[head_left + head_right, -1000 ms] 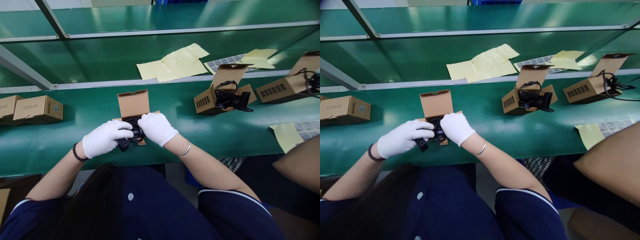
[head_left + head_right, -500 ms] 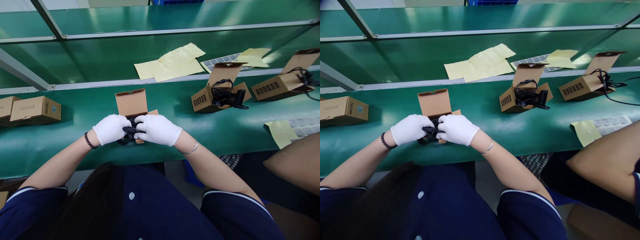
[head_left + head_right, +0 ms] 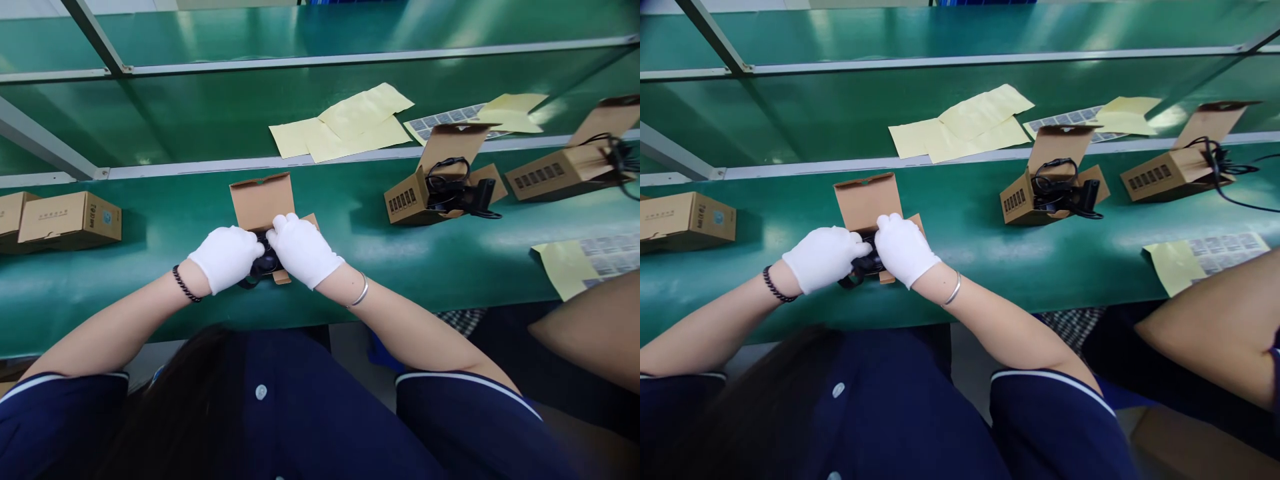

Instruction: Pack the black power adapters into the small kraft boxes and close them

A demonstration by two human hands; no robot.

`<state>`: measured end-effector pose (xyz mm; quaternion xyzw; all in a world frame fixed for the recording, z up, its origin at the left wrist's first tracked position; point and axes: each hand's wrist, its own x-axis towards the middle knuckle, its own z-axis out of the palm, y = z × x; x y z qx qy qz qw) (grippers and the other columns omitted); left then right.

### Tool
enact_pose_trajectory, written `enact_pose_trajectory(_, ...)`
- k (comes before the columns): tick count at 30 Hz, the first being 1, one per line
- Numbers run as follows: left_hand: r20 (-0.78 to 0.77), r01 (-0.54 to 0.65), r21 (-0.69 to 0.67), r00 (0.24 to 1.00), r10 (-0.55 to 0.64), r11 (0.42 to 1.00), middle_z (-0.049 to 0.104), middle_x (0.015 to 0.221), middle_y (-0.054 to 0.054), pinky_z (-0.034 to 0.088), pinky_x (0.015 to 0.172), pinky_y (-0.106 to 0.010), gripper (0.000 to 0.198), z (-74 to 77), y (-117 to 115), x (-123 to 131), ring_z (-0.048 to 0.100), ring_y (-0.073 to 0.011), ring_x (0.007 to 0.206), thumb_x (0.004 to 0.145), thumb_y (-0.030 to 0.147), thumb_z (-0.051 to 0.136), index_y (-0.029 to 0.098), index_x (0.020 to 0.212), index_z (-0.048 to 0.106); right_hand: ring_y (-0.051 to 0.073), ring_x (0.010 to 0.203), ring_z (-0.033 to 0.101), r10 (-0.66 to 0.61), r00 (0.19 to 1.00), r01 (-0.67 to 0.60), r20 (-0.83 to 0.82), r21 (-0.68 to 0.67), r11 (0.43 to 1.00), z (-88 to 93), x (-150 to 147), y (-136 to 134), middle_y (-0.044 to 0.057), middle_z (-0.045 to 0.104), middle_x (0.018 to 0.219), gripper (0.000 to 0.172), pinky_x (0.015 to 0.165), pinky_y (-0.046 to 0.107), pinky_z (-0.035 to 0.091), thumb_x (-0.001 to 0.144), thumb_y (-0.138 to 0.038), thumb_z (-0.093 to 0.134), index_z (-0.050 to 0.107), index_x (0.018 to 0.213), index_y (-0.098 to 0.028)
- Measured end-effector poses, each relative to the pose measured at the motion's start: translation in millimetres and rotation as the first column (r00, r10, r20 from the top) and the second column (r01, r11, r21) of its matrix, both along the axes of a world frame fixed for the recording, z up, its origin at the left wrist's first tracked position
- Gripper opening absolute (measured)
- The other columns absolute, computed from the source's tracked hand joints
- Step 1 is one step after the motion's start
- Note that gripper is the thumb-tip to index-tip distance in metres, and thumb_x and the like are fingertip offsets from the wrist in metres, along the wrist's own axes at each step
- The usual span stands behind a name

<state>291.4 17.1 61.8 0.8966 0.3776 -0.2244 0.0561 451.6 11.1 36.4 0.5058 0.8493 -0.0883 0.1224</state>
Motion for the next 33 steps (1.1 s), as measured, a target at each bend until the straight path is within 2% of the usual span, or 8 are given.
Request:
enact_pose_trajectory(5,-0.103,-0.157,-0.095,0.984,0.148,0.983,0.076,0.089,-0.016,0.054,0.069,-0.038,0.025,12.7,10,28,0.074,-0.0331,0.086,0.085,0.007,0.055,0.012,0.095,0.077,0.025,0.098,0.064,0.074,0.962,-0.121,-0.264,-0.168,0.978,6.3,21,7,0.014,0.068,0.116,0.028,0.079,0.033,0.046,0.101,-0.017,0.050,0.065,0.125,-0.015)
enact_pose_trajectory(10,-0.028,-0.153,-0.143,0.988,0.150,0.978,0.075,0.097,-0.015,0.055,0.073,-0.040,0.024,5.9,15,15,0.074,-0.0343,0.092,0.087,0.013,0.053,0.016,0.097,0.075,0.026,0.104,0.064,0.162,0.946,-0.219,-0.281,-0.184,0.958,10.8,30,0,0.016,0.066,0.123,0.029,0.085,0.035,0.048,0.106,-0.032,0.053,0.069,0.122,-0.013)
enact_pose_trajectory(15,0.328,-0.332,-0.267,0.851,0.409,0.905,0.070,0.112,-0.010,0.056,0.083,-0.039,0.035,1.0,13,-16,0.070,-0.0271,0.097,0.090,0.026,0.055,0.018,0.125,0.058,0.028,0.096,0.069,-0.129,0.989,0.118,-0.075,-0.134,0.984,5.4,7,-2,0.021,0.069,0.114,0.035,0.078,0.035,0.048,0.110,-0.028,0.037,0.062,0.124,-0.008)
enact_pose_trajectory(17,0.391,-0.383,-0.253,0.799,0.456,0.888,0.066,0.114,-0.013,0.056,0.081,-0.040,0.036,0.0,8,-18,0.069,-0.0263,0.093,0.094,0.032,0.053,0.015,0.126,0.054,0.028,0.095,0.071,-0.172,0.983,0.162,-0.061,-0.151,0.975,2.7,2,1,0.020,0.072,0.107,0.032,0.077,0.034,0.048,0.108,-0.020,0.036,0.061,0.124,-0.008)
enact_pose_trajectory(23,0.413,-0.449,0.004,0.815,0.407,0.894,0.058,0.119,-0.012,0.051,0.071,-0.036,0.027,-13.8,-3,6,0.063,-0.0230,0.088,0.100,0.021,0.042,0.019,0.117,0.063,0.027,0.095,0.072,-0.157,0.960,0.142,-0.233,-0.081,0.987,-4.1,19,2,0.016,0.070,0.112,0.024,0.075,0.032,0.049,0.097,-0.031,0.061,0.067,0.113,-0.015)
enact_pose_trajectory(27,0.501,-0.340,0.144,0.835,0.228,0.929,0.062,0.107,-0.010,0.049,0.075,-0.037,0.026,-20.9,-1,15,0.059,-0.0268,0.098,0.100,0.023,0.046,0.021,0.112,0.070,0.022,0.092,0.071,-0.255,0.818,0.195,-0.516,-0.169,0.966,-4.0,41,-10,0.009,0.071,0.113,0.048,0.078,0.032,0.053,0.089,-0.034,0.071,0.058,0.133,-0.020)
enact_pose_trajectory(30,0.427,-0.307,0.096,0.872,0.239,0.947,0.063,0.102,-0.011,0.048,0.074,-0.038,0.027,-23.5,1,18,0.058,-0.0290,0.098,0.099,0.021,0.048,0.020,0.110,0.072,0.018,0.083,0.070,-0.296,0.712,0.151,-0.636,-0.273,0.950,-4.1,52,-18,0.006,0.069,0.118,0.083,0.079,0.033,0.056,0.081,-0.034,0.081,0.041,0.153,-0.025)
enact_pose_trajectory(33,0.391,-0.321,0.016,0.874,0.290,0.947,0.063,0.101,-0.011,0.049,0.075,-0.037,0.026,-28.5,3,24,0.061,-0.0275,0.096,0.100,0.020,0.048,0.020,0.111,0.072,0.020,0.088,0.068,-0.272,0.765,0.171,-0.584,-0.223,0.960,-5.9,52,-19,0.007,0.069,0.116,0.071,0.082,0.036,0.055,0.081,-0.034,0.083,0.052,0.144,-0.024)
